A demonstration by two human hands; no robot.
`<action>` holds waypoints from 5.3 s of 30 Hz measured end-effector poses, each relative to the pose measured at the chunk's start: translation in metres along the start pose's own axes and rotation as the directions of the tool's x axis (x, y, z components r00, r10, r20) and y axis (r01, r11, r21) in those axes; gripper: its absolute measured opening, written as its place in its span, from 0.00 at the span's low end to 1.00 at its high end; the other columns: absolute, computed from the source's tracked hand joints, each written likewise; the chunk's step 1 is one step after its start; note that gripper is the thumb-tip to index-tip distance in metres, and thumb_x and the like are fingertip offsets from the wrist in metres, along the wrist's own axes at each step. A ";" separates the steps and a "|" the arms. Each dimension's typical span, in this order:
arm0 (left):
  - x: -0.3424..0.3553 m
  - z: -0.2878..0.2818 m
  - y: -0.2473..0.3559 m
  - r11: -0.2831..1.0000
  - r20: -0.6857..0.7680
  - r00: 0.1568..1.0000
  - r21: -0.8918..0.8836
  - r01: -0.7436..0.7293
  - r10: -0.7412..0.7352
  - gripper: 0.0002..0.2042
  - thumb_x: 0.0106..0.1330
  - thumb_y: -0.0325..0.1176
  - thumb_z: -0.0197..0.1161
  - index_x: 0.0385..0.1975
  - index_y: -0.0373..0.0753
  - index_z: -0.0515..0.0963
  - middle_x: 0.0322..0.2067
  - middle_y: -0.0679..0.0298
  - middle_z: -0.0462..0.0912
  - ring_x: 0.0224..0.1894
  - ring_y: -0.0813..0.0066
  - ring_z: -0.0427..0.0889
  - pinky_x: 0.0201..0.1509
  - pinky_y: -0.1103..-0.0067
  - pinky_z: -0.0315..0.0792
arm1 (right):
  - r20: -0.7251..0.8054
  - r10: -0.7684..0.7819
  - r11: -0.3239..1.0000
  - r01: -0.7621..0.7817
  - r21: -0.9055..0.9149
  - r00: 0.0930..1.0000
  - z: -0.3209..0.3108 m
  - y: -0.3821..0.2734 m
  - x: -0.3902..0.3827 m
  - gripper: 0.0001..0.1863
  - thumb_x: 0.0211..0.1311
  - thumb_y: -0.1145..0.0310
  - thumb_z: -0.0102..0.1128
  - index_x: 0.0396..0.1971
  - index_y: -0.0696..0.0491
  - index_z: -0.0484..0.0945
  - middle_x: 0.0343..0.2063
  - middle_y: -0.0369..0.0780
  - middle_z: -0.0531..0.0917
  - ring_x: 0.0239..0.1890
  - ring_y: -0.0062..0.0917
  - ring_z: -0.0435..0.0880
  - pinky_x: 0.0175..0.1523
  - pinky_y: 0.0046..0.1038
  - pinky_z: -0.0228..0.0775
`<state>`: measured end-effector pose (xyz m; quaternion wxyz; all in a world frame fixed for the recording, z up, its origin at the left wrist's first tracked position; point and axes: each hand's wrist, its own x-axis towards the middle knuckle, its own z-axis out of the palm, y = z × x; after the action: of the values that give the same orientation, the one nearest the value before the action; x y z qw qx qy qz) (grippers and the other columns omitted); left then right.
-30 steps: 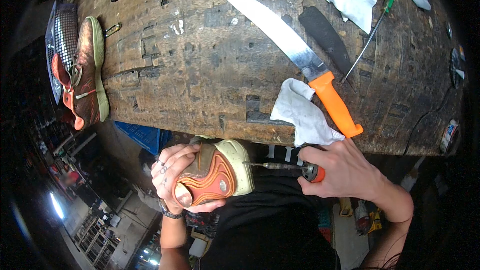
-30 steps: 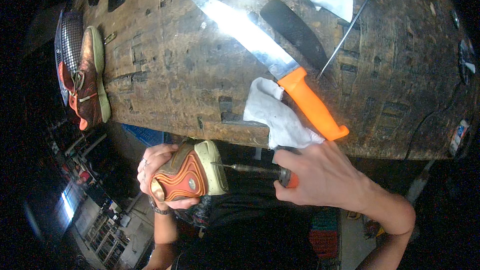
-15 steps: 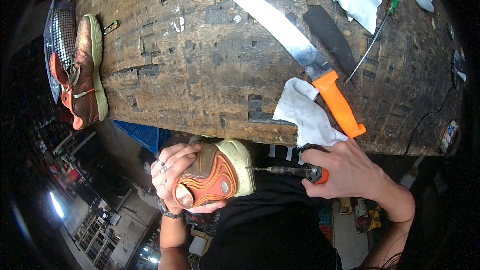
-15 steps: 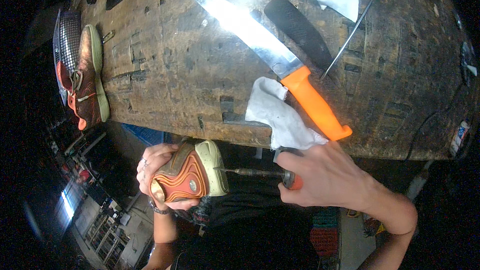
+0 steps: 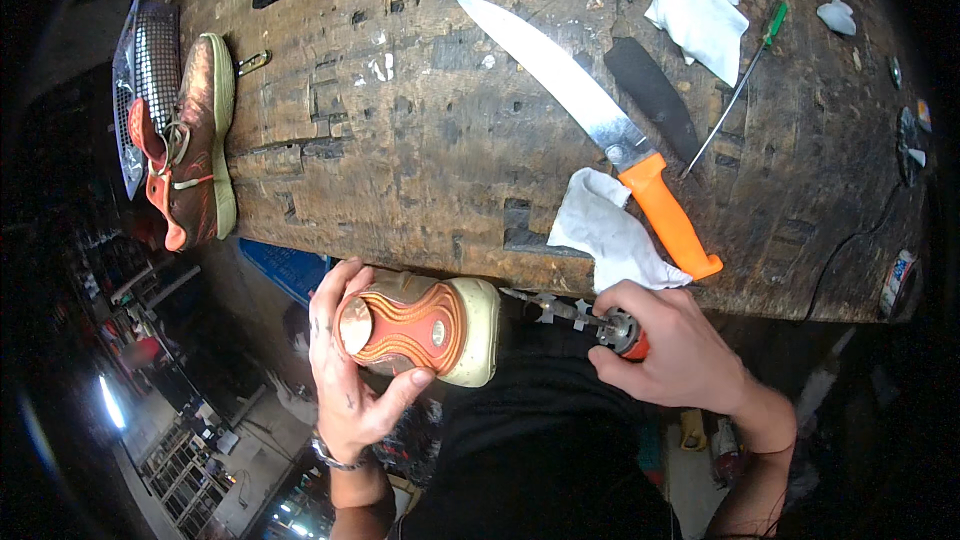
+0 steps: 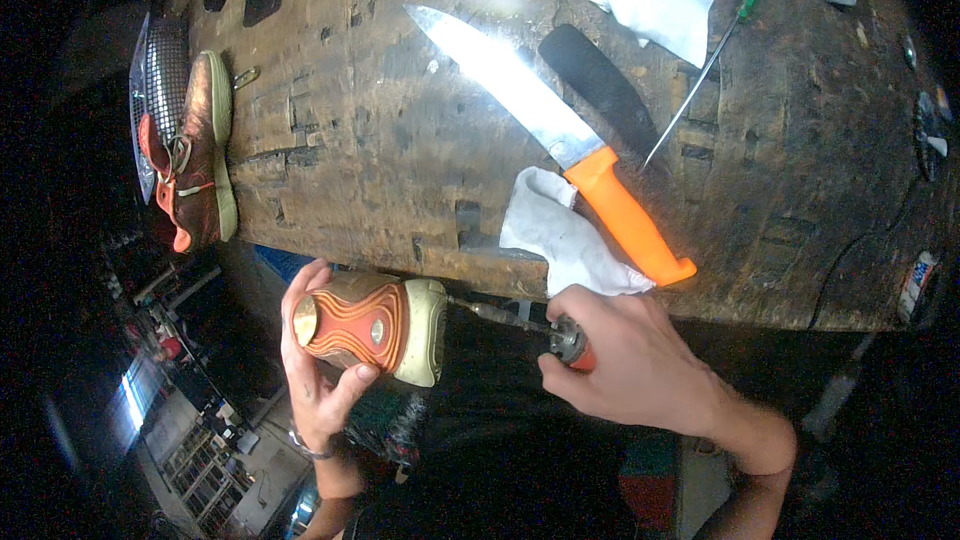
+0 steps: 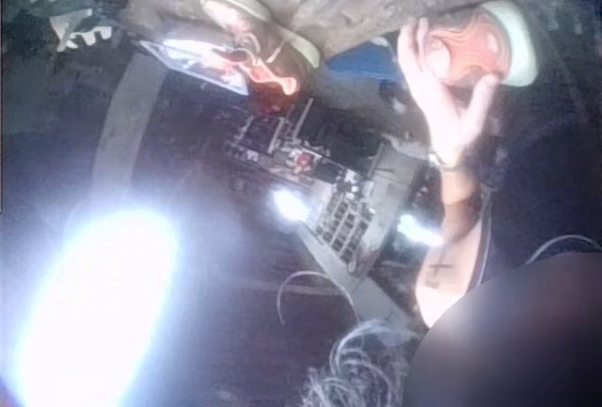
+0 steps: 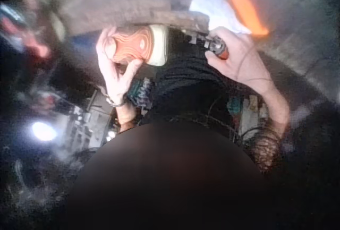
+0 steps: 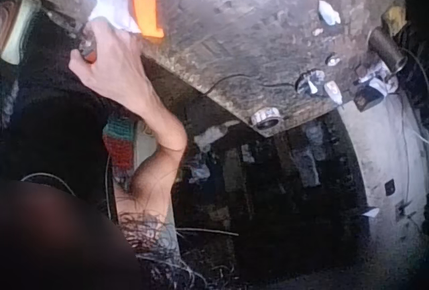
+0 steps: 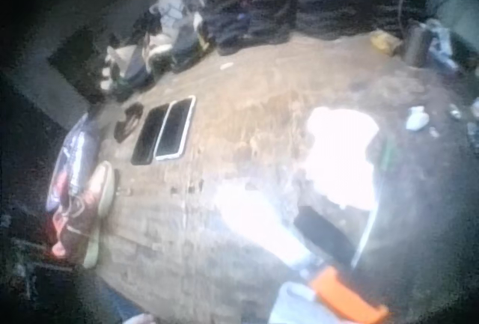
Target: The person uses a rotary tool to grind the sole of a running shoe, then wipes the area with a cloth. The person repeats grinding and wiping on different sections of the sole and upper, handling the shoe and tools throughout.
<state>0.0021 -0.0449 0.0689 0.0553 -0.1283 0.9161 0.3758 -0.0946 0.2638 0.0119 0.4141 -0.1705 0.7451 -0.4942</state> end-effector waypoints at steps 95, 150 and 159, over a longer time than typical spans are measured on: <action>0.057 -0.027 -0.078 0.777 0.200 0.974 -0.628 0.048 0.102 0.12 0.68 0.35 0.71 0.35 0.29 0.86 0.27 0.66 0.88 0.28 0.84 0.83 0.34 0.82 0.77 | -0.165 -0.299 0.921 0.239 -0.307 0.940 0.097 -0.050 0.025 0.09 0.52 0.69 0.69 0.26 0.58 0.80 0.21 0.46 0.83 0.25 0.44 0.85 0.32 0.39 0.74; 0.061 -0.028 -0.071 0.783 0.226 0.970 -0.618 0.071 0.090 0.13 0.66 0.36 0.72 0.34 0.28 0.86 0.24 0.65 0.88 0.26 0.84 0.82 0.32 0.82 0.75 | -0.049 -0.405 0.777 0.315 -0.545 0.913 0.078 -0.048 0.032 0.09 0.44 0.68 0.68 0.24 0.58 0.81 0.19 0.45 0.82 0.22 0.42 0.84 0.29 0.39 0.73; 0.060 -0.027 -0.072 0.783 0.221 0.972 -0.617 0.078 0.078 0.14 0.66 0.37 0.72 0.34 0.28 0.86 0.25 0.64 0.88 0.26 0.83 0.84 0.32 0.82 0.77 | 0.014 -0.419 0.713 0.339 -0.614 0.908 0.068 -0.054 0.033 0.12 0.49 0.62 0.71 0.24 0.54 0.79 0.20 0.43 0.82 0.21 0.41 0.84 0.27 0.42 0.73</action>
<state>-0.0362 -0.1249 0.0274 0.1178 -0.0940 0.7281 0.6687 -0.0693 0.1771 0.0327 0.1795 -0.4110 0.8366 -0.3145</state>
